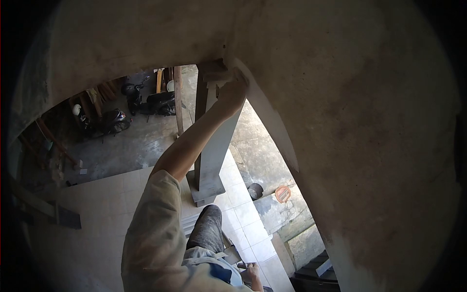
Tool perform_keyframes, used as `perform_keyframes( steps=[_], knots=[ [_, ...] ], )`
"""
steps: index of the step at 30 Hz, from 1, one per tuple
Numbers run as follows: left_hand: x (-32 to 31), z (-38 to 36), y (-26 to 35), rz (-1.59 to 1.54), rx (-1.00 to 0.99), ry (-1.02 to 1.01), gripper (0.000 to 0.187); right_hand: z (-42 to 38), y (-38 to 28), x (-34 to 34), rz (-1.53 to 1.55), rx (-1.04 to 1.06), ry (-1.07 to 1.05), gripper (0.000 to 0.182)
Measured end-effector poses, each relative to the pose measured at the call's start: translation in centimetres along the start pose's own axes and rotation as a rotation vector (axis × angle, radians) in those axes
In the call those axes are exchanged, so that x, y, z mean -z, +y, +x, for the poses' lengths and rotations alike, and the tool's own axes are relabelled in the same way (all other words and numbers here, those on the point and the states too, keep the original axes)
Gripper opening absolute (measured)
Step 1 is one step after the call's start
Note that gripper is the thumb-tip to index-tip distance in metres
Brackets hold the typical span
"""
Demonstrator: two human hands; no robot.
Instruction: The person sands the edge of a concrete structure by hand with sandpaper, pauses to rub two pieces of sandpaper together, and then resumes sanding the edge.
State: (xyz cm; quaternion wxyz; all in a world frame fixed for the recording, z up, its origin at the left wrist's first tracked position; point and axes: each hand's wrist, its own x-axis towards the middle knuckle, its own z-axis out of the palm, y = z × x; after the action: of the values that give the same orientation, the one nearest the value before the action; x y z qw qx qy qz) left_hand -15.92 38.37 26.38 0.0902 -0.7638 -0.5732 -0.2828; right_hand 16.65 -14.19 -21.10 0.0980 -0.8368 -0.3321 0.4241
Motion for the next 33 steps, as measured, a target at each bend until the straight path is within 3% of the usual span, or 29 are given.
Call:
perform_keyframes(
  steps=[2, 4, 5, 7, 9, 13, 14, 17, 20, 23, 27, 29, 30, 33],
  knots=[
    [2.2, -2.4, 3.1, -0.118, 0.062, 0.096, 0.054, 1.7, 1.6, -1.1, 0.055, 0.089, 0.063, 0.035],
    [3.9, -6.5, 6.4, -0.098, 0.041, 0.132, 0.058, 0.5, 0.5, -1.1, 0.062, 0.04, 0.102, 0.033],
    [1.2, -7.6, 6.2, 0.099, -0.113, 0.37, 0.062, 0.7, 0.4, -1.2, 0.134, 0.034, 0.099, 0.031],
    [1.3, -8.0, 6.0, 0.134, -0.143, 0.311, 0.063, 1.4, 0.6, -1.3, 0.134, 0.046, 0.039, 0.031],
    [1.3, -5.7, 5.2, -0.037, 0.048, 0.196, 0.064, 2.5, 2.6, -1.8, 0.083, 0.104, 0.047, 0.032],
    [4.2, -5.3, 5.8, -0.192, 0.161, -0.085, 0.064, 0.0, 0.9, -0.6, 0.039, 0.075, 0.061, 0.035],
    [3.9, -6.9, 7.0, -0.053, 0.076, -0.012, 0.065, 0.5, 0.4, -0.6, 0.068, 0.089, 0.06, 0.037],
    [2.6, -9.0, 7.3, -0.076, -0.122, 0.183, 0.072, -1.2, -2.1, 0.3, 0.077, 0.057, 0.061, 0.034],
    [4.9, -6.3, 6.2, -0.217, 0.099, 0.008, 0.062, -0.5, -0.9, 0.0, 0.068, 0.091, 0.046, 0.034],
    [3.9, -6.6, 6.8, -0.207, 0.129, 0.097, 0.057, -0.8, -0.7, -0.1, 0.061, 0.073, 0.075, 0.034],
    [3.4, -12.6, 9.5, 0.011, -0.167, 0.297, 0.067, -1.5, -2.0, 0.3, 0.113, 0.053, 0.064, 0.034],
    [3.3, -15.0, 9.4, -0.271, -0.152, 0.0, 0.069, -3.5, -3.9, 1.5, 0.093, 0.074, 0.061, 0.034],
    [3.0, -16.0, 9.6, -0.414, -0.148, -0.152, 0.07, -1.3, -1.5, 0.1, 0.065, 0.121, 0.096, 0.032],
    [0.3, -19.5, 10.7, -0.666, 0.075, -0.464, 0.066, -4.2, -4.2, 1.6, 0.072, 0.069, 0.128, 0.03]
  ],
)
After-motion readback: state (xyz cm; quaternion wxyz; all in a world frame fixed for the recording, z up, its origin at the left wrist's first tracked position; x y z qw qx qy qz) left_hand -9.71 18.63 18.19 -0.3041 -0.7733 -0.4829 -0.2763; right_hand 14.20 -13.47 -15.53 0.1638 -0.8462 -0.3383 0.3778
